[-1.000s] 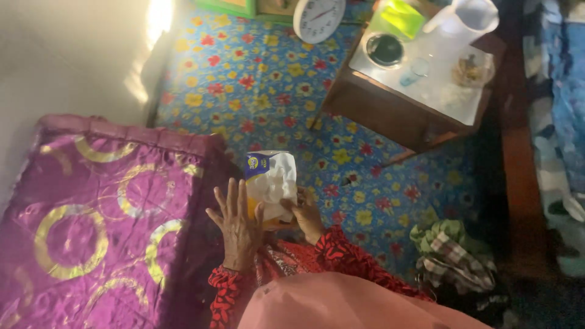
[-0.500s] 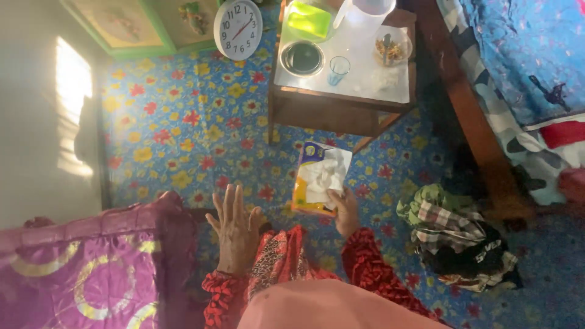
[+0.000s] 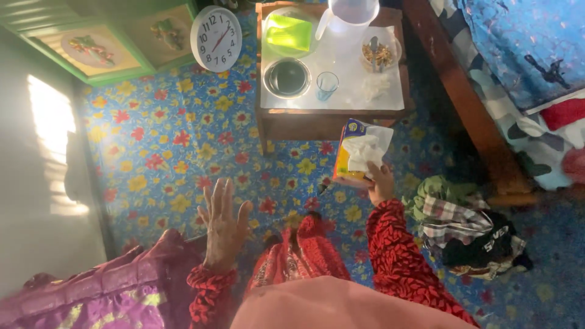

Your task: The person uses a feather duster to wipe a purple patterned surface. They repeatedly sweep the duster across the surface in a consistent motion, maintaining contact with the surface throughout the clip.

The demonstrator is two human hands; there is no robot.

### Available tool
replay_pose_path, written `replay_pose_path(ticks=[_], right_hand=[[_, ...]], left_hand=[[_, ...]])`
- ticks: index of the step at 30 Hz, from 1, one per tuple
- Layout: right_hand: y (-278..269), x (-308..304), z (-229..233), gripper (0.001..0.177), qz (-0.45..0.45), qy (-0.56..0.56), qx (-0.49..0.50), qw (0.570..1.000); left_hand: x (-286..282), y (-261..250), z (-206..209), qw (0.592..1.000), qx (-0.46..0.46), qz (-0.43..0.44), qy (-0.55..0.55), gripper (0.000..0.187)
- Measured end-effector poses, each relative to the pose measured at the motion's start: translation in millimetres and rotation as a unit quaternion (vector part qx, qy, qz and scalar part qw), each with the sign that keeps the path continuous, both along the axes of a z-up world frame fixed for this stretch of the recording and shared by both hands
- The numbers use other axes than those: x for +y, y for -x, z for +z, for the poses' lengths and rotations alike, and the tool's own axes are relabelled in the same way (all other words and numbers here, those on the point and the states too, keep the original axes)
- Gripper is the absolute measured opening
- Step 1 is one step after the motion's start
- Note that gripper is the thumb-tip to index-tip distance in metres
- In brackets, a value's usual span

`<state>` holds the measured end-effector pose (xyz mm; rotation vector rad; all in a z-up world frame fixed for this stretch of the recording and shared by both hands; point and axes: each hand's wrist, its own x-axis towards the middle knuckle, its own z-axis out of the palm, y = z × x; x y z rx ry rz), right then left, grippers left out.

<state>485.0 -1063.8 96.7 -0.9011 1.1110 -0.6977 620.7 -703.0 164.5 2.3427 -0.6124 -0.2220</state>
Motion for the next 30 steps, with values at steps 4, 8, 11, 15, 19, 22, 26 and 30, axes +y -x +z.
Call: replay_pose_path(ticks=[4,8,11,15,19,22,26,30], right_hand=[[-15,-65,-51,0.028,0.030,0.012,0.008,0.999],[-49,-132,-80,0.035,0.081,0.020,0.012,0.996],[-76,-156,-72,0.050,0.080,0.001,0.027,0.996],[-103,-188,-54,0.039,0.177,-0.015,0.174,0.969],[-131,-219,-102,0.048,0.167,-0.024,0.034,0.985],[-150,-237,-114,0.045,0.174,-0.002,0.094,0.980],[-172,-237,-94,0.060,0.190,0.036,0.122,0.974],[-182,-254,-125,0.055,0.208,0.084,0.077,0.971]], left_hand=[[-26,0,-8,0.999,0.005,0.021,-0.030,0.067],[-64,-2,-1,0.994,0.082,0.061,-0.027,0.068],[-88,3,-6,0.985,0.153,0.083,-0.022,0.066],[-115,10,-28,0.984,0.149,0.094,-0.025,0.066],[-135,12,-28,0.988,0.110,0.104,-0.012,0.061],[-143,9,-27,0.980,0.148,0.133,-0.023,0.064],[-148,10,-28,0.980,0.134,0.147,-0.021,0.064],[-149,15,-45,0.983,0.100,0.149,-0.028,0.064]])
